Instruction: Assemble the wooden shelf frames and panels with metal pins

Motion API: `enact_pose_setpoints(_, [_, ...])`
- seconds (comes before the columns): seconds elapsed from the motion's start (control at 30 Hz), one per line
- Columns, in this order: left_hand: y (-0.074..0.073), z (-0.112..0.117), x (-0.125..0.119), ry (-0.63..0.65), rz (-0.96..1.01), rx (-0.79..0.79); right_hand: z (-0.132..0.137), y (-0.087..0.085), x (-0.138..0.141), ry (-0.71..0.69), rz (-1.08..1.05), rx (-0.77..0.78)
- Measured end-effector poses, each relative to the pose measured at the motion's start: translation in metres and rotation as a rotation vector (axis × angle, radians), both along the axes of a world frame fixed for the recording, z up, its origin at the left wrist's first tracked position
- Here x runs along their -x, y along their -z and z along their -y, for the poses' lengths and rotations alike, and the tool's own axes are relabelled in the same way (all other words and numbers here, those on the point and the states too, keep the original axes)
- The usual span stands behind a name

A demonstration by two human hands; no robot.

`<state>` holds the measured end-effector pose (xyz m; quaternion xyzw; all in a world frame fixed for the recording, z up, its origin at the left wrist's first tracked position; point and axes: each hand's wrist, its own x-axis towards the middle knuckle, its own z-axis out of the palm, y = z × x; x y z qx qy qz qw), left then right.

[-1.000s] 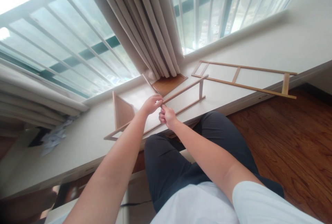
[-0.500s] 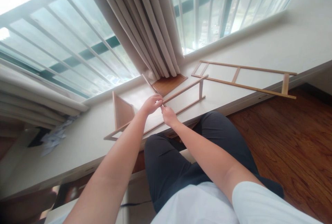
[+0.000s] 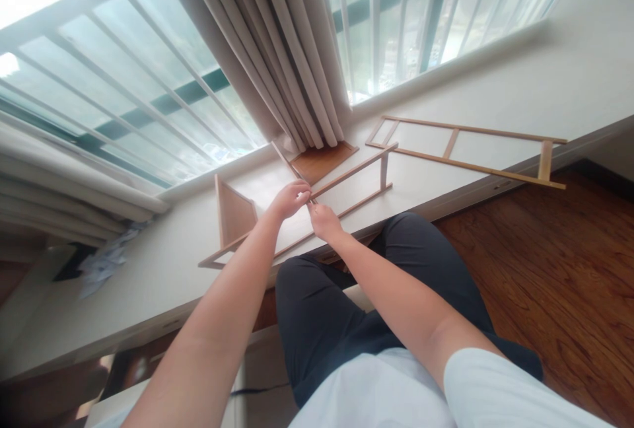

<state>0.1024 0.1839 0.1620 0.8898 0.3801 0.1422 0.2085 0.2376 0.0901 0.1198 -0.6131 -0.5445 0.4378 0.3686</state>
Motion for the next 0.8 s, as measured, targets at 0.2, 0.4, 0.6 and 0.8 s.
enact_pose_setpoints(0.2, [-0.002, 0.002, -0.001, 0.000, 0.003, -0.007, -0.002, 0.006, 0.010, 0.048, -0.708, 0.211])
enact_pose_setpoints(0.4, [-0.002, 0.003, -0.001, -0.009, 0.012, -0.009, 0.003, -0.003, 0.009, 0.027, -1.023, 0.351])
enact_pose_setpoints(0.6, [-0.003, 0.003, -0.001, -0.001, 0.014, -0.018, 0.008, -0.007, 0.011, 0.017, -1.156, 0.385])
enact_pose_setpoints(0.8, [-0.004, 0.004, -0.001, 0.005, 0.009, -0.019, 0.011, -0.006, 0.013, 0.009, -1.235, 0.391])
